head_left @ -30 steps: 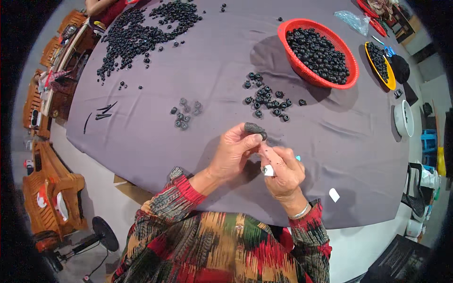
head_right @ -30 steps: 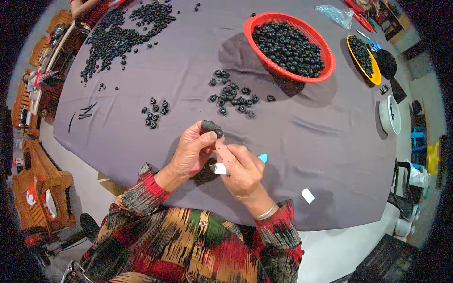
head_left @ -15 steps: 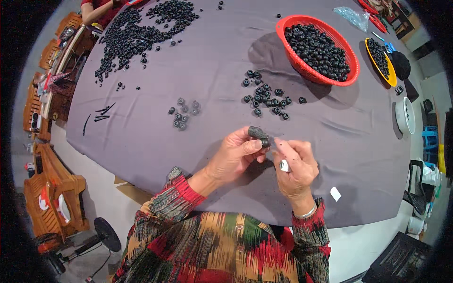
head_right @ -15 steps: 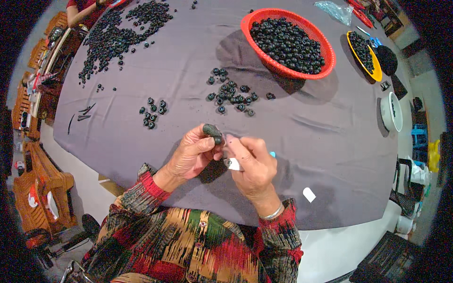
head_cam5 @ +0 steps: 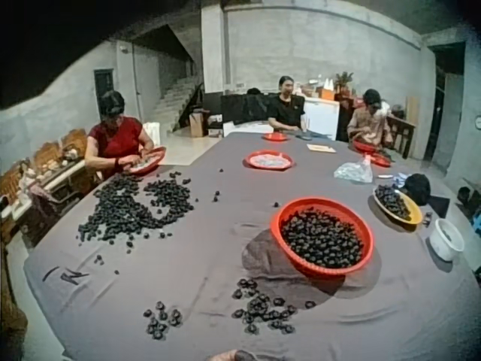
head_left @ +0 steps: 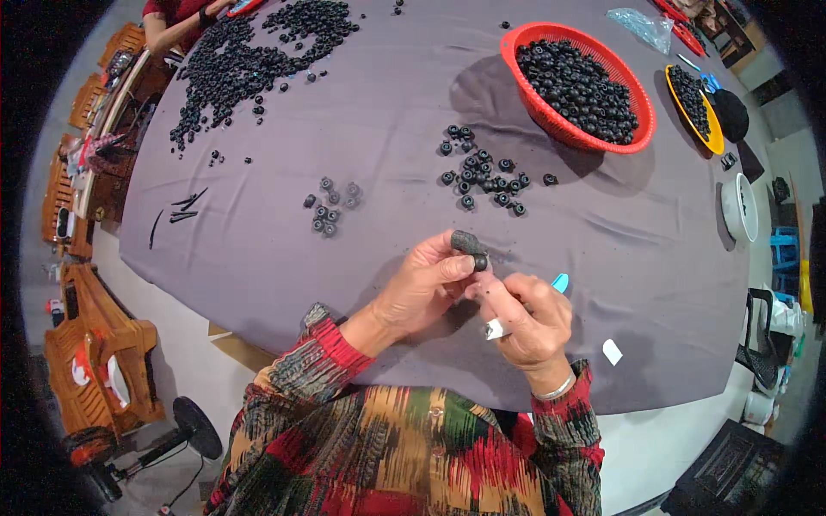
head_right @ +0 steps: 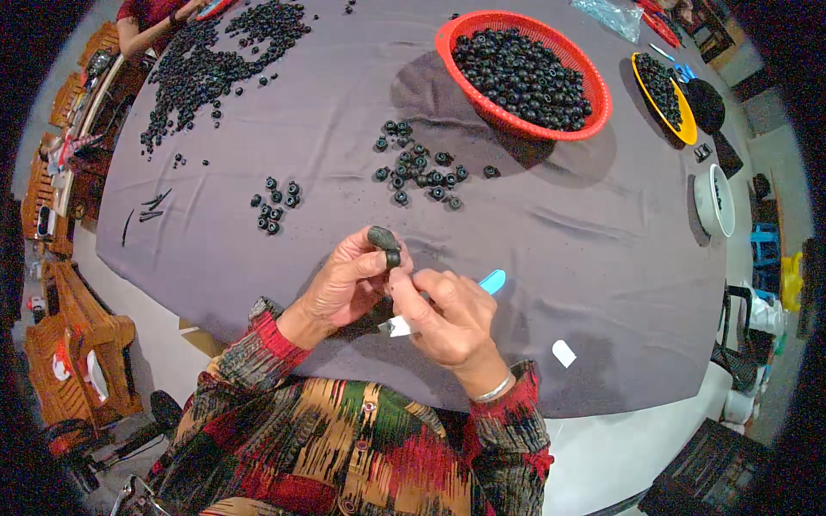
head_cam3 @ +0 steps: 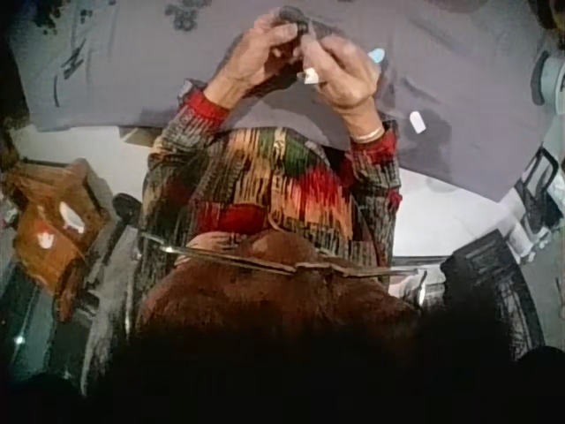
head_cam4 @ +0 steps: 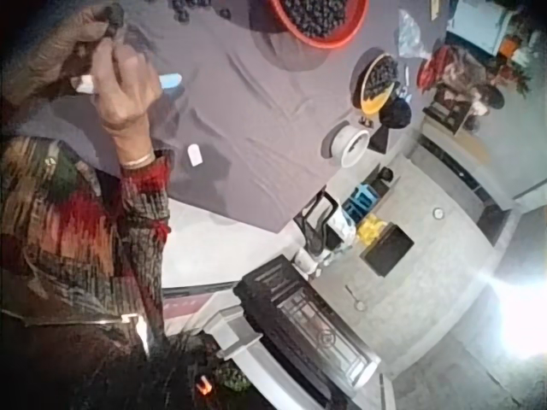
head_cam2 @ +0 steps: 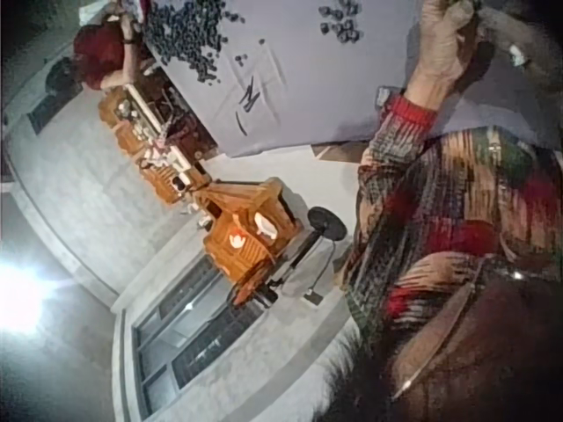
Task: The person trims small black components one by one using a handheld blade and places the finished pieces onto the table.
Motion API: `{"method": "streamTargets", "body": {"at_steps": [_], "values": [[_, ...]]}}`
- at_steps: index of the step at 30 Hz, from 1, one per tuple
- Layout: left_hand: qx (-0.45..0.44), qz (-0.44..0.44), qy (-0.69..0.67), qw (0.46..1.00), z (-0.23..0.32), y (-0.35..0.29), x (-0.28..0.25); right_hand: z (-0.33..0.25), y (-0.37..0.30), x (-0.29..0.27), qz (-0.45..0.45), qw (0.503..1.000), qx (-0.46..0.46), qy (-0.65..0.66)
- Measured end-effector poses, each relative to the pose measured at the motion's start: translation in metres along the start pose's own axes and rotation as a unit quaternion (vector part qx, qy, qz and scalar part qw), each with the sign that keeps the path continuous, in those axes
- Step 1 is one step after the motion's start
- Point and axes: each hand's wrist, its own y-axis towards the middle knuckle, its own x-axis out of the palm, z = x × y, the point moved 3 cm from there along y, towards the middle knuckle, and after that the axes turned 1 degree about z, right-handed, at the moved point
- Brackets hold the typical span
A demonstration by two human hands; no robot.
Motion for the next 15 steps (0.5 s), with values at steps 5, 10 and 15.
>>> {"method": "streamTargets", "body": {"at_steps": [5, 10, 15], "values": [[-0.005, 0.013, -0.019, 1.000, 0.001, -0.002, 0.001, 0.007, 0.008, -0.006, -0.040, 0.994, 0.054, 0.085], [-0.027, -0.015, -0.018, 0.999, 0.004, -0.001, 0.005, 0.011, 0.008, -0.004, -0.041, 0.986, 0.123, 0.101], [-0.022, -0.020, -0.052, 0.998, 0.002, -0.002, 0.002, 0.012, 0.009, -0.002, -0.065, 0.983, 0.125, 0.116]]}}
